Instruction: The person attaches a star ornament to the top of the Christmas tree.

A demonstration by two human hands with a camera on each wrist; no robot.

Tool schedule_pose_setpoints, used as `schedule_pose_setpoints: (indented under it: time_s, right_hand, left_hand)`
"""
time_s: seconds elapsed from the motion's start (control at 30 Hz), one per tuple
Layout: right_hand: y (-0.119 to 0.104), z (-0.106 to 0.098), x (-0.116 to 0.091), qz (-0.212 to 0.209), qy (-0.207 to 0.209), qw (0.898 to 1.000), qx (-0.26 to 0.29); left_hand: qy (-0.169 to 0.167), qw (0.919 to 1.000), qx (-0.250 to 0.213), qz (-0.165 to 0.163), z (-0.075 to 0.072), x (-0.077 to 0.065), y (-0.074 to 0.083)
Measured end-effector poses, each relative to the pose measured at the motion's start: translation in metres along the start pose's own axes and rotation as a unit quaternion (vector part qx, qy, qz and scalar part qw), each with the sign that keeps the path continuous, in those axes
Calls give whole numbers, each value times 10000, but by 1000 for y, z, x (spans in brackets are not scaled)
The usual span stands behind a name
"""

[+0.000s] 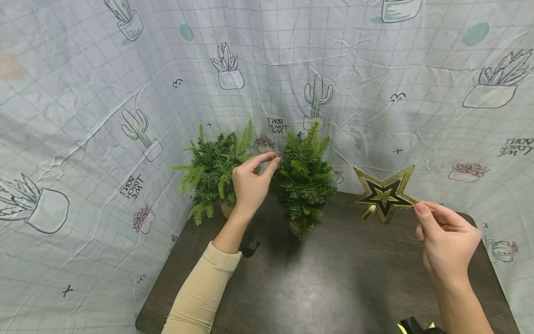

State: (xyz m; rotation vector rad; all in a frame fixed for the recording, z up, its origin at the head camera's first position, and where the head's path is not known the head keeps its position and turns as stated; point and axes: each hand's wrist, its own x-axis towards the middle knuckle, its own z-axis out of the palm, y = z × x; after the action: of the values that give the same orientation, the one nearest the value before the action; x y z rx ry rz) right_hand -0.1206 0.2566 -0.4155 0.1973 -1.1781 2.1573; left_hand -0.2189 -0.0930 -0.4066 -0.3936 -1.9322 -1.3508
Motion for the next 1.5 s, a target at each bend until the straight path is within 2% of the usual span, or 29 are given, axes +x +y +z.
schedule_pose_setpoints:
  time_s: [0.27, 0.43, 1.1, 1.5]
  right_hand:
    - [-1, 9, 6, -49, 76, 9999, 144]
    - [-2, 14, 11, -197, -99, 9996, 198]
    - [-5, 42, 34, -413, -243, 9989, -12]
    - [-4, 53, 42, -365, -222, 9991, 13]
  left_hand:
    - [-34, 10000, 28, -11, -1, 0, 1]
    - [-43, 10000, -15, 8, -1, 0, 1]
    - [2, 9999, -31, 97, -2, 0, 1]
    - [33, 9999, -48, 116, 0, -1, -1]
